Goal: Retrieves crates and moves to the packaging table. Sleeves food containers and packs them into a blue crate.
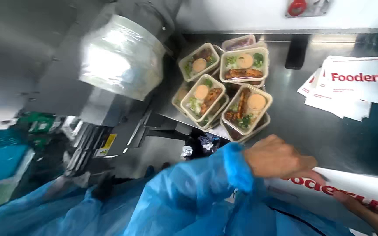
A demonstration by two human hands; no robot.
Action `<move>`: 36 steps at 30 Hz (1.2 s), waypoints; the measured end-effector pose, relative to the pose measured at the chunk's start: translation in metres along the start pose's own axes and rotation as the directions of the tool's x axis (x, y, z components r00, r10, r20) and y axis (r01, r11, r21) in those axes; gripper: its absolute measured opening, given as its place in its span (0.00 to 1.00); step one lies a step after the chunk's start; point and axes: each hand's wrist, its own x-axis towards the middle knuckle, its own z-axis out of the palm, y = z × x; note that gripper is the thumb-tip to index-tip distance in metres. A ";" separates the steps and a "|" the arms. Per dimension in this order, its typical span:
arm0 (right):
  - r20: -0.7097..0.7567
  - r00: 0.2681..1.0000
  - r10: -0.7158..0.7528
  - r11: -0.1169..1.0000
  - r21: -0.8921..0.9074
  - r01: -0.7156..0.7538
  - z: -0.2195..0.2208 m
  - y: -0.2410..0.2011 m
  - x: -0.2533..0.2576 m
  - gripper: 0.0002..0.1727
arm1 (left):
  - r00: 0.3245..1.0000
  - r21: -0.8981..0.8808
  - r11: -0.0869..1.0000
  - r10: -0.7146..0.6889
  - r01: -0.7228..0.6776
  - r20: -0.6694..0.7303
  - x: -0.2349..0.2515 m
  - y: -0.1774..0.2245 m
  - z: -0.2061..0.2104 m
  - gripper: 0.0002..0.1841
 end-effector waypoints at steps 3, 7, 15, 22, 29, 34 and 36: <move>-0.072 0.983 0.167 0.912 0.389 -0.127 0.022 0.049 0.019 0.17 | 0.943 0.178 0.967 -0.222 0.181 0.248 0.042 -0.070 -0.021 0.21; -0.164 0.921 0.353 0.690 0.710 -0.138 0.028 0.082 0.024 0.19 | 0.751 0.456 0.876 -0.404 0.155 0.522 0.071 -0.185 -0.040 0.43; -0.142 0.917 0.373 0.485 0.872 -0.062 0.032 0.111 -0.010 0.15 | 0.696 0.124 0.930 -0.343 0.346 0.631 0.041 -0.200 -0.055 0.18; -0.200 0.931 0.306 0.536 0.844 0.006 0.053 0.077 -0.006 0.25 | 0.706 -0.666 0.609 -0.687 0.431 -0.171 -0.104 -0.119 -0.024 0.23; -0.091 0.987 0.136 0.749 0.661 -0.042 0.023 0.001 -0.005 0.18 | 0.643 -0.804 0.575 -0.675 0.150 -0.362 -0.157 -0.042 0.013 0.35; 0.014 1.000 0.018 0.748 0.663 -0.023 -0.012 0.002 0.000 0.31 | 0.726 -0.733 0.678 -0.532 0.057 -0.436 -0.173 -0.025 0.007 0.27; 0.113 0.988 -0.102 0.705 0.709 -0.009 -0.032 0.022 0.004 0.31 | 0.772 -0.694 0.719 -0.460 0.034 -0.439 -0.168 -0.028 -0.002 0.25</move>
